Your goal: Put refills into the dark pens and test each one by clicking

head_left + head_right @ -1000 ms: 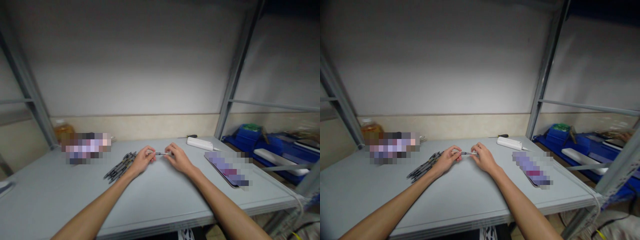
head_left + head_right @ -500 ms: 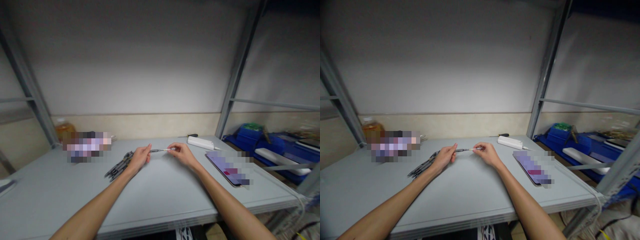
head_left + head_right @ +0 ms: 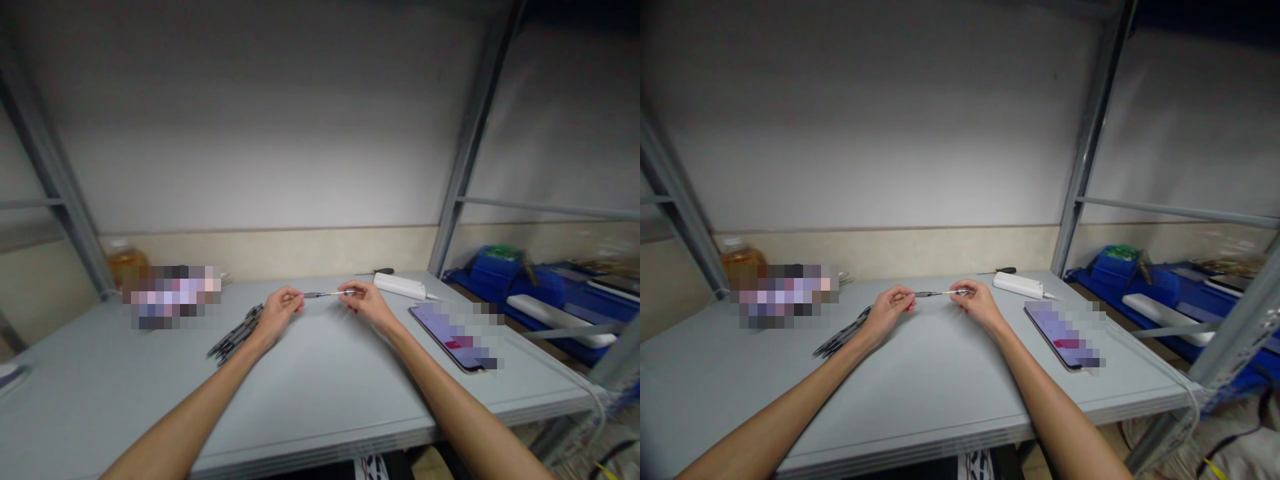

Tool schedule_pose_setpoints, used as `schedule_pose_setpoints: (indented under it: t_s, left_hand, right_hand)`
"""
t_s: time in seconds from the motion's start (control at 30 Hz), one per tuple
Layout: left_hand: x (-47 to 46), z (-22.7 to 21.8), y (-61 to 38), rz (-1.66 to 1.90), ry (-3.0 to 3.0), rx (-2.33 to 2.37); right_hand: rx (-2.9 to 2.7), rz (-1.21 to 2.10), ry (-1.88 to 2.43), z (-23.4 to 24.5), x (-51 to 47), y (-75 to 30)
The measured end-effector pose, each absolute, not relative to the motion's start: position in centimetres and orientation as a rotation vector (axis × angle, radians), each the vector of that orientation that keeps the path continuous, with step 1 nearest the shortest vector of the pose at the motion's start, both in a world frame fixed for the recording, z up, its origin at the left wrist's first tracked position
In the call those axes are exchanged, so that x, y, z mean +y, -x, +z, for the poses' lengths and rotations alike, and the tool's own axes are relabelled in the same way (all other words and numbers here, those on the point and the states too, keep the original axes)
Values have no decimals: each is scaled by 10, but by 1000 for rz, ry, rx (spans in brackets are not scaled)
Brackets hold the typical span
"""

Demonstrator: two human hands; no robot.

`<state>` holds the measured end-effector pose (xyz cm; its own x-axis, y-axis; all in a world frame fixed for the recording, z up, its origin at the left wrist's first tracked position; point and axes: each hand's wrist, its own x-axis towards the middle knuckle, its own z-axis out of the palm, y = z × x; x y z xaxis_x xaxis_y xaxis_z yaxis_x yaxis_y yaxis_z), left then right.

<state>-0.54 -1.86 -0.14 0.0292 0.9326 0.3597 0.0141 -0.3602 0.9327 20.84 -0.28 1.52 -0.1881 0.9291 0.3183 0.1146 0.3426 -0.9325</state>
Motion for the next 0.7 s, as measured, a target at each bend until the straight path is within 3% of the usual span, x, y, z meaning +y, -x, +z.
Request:
schedule_pose_setpoints:
  t_s: [0.23,0.7]
  left_hand:
    - [-17,0,7,1459,-1258,976]
    - [-14,-5,10,1399,-1535,1235]
  right_hand:
    - [-1474,1122,976,16,-2,-208]
    - [-1433,1066,886,13,1,-211]
